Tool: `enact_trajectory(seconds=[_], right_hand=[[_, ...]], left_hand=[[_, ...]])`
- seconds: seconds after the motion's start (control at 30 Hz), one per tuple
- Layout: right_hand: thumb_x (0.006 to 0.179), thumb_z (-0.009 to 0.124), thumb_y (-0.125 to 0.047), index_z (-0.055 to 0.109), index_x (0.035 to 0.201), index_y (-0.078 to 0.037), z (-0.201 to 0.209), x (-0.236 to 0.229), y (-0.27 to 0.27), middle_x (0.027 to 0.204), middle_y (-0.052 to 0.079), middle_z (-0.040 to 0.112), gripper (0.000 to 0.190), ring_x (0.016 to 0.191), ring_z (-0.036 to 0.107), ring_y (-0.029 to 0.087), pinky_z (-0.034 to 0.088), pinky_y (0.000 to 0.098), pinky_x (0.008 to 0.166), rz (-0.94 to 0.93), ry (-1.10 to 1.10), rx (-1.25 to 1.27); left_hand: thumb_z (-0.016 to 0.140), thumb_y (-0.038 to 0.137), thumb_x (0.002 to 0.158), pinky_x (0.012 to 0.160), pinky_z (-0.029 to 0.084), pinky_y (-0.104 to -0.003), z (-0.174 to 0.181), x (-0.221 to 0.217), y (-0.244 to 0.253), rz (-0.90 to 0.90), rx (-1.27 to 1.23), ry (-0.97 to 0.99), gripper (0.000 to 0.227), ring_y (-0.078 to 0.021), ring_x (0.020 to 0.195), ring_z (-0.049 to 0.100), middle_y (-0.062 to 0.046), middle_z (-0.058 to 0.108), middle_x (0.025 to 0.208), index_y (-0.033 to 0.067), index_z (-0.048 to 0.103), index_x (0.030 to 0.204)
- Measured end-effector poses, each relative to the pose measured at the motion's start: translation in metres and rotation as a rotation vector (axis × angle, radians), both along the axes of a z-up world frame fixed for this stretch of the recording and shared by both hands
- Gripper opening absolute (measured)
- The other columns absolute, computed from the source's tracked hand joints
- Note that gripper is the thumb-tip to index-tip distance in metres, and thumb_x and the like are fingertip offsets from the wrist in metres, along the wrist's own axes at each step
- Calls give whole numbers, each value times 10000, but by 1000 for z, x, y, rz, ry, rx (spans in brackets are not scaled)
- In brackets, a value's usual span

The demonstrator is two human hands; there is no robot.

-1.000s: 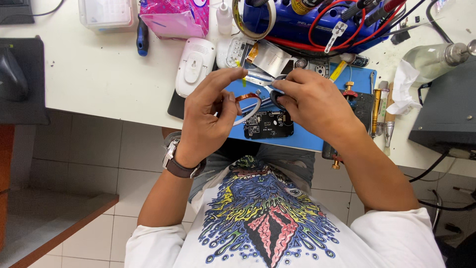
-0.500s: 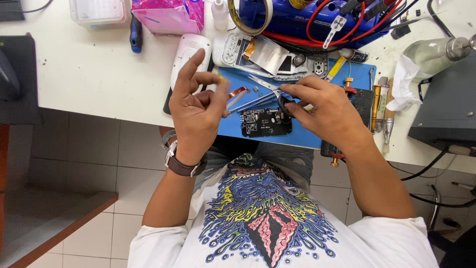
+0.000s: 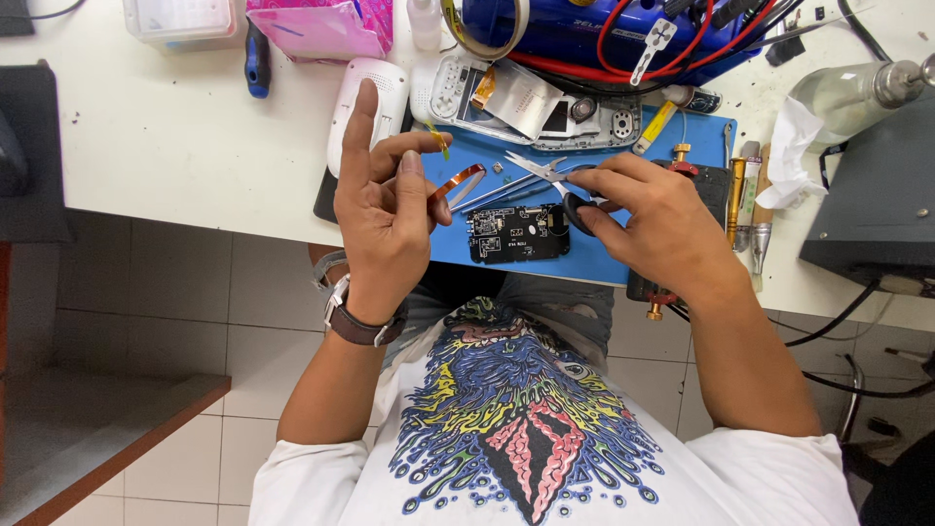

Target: The person manipulates a small electronic component with wires, repeatedly peeling back and reapplying a yellow adhesive strip. They handle the component and wires with both hands, adjusting the strip's position multiple times on a cluttered workbench.

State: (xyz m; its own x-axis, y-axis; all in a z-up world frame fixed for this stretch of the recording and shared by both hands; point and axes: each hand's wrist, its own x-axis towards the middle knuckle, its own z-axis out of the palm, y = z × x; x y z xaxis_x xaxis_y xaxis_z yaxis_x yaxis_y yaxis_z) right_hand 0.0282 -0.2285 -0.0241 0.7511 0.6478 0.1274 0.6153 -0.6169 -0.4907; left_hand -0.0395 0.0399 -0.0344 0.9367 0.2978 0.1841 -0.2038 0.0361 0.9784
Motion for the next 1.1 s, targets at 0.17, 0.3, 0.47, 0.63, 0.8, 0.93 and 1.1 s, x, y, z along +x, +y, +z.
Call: enact_trajectory(seconds=[0.17, 0.3, 0.47, 0.63, 0.8, 0.93, 1.1], right_hand=[[966, 703, -83, 741, 1276, -86, -6, 4, -4, 1176, 104, 695, 312, 970, 690, 298, 534, 426, 825, 4, 23, -37], [978, 706, -95, 749, 1221, -37, 0, 17, 18, 1160, 113, 721, 253, 1021, 685, 330, 557, 496, 806, 111, -96, -98], [992, 664, -146, 712, 1231, -70, -10, 25, 58, 1080, 101, 682, 255, 949, 662, 364, 532, 527, 659, 158, -100, -205], [988, 682, -260, 666, 1036, -115, -15, 9, 87, 915, 72, 626, 154, 837, 649, 354, 518, 521, 551, 132, -172, -348], [981, 663, -194, 651, 1040, -90, -21, 11, 92, 987, 95, 590, 120, 882, 621, 355, 534, 526, 485, 165, -157, -386], [998, 608, -163, 674, 1082, -90, -31, 13, 96, 947, 100, 596, 130, 813, 625, 370, 501, 528, 471, 174, -180, -389], [963, 693, -174, 708, 1034, -118, -34, 16, 89, 880, 65, 610, 91, 780, 600, 323, 498, 466, 562, 191, -338, -321]], left_hand=[[432, -22, 1116, 608, 587, -239, 6, -3, -5, -23, 28, 10, 611, -130, 565, 603, -169, 678, 1298, 228, 237, 1637], [445, -68, 1077, 640, 627, -246, 11, -8, -4, -19, 48, -6, 664, -120, 575, 556, -186, 666, 1312, 239, 255, 1634], [446, -74, 1086, 670, 619, -250, 20, -18, 0, 21, 80, -25, 634, -115, 604, 568, -195, 637, 1317, 204, 277, 1630], [436, -73, 1045, 679, 563, -233, 27, -25, 3, 59, 92, -8, 645, -103, 606, 557, -210, 627, 1315, 170, 279, 1622], [413, -76, 1056, 721, 619, -247, 25, -22, 8, 29, 100, -31, 637, -98, 619, 578, -208, 617, 1351, 173, 271, 1625], [423, -51, 1099, 720, 591, -249, 20, -19, 5, 9, 82, -18, 601, -127, 649, 604, -188, 609, 1352, 185, 263, 1627], [422, -59, 1092, 763, 633, -253, 11, -14, 4, -39, 144, -58, 671, -119, 644, 594, -180, 640, 1419, 250, 213, 1649]])
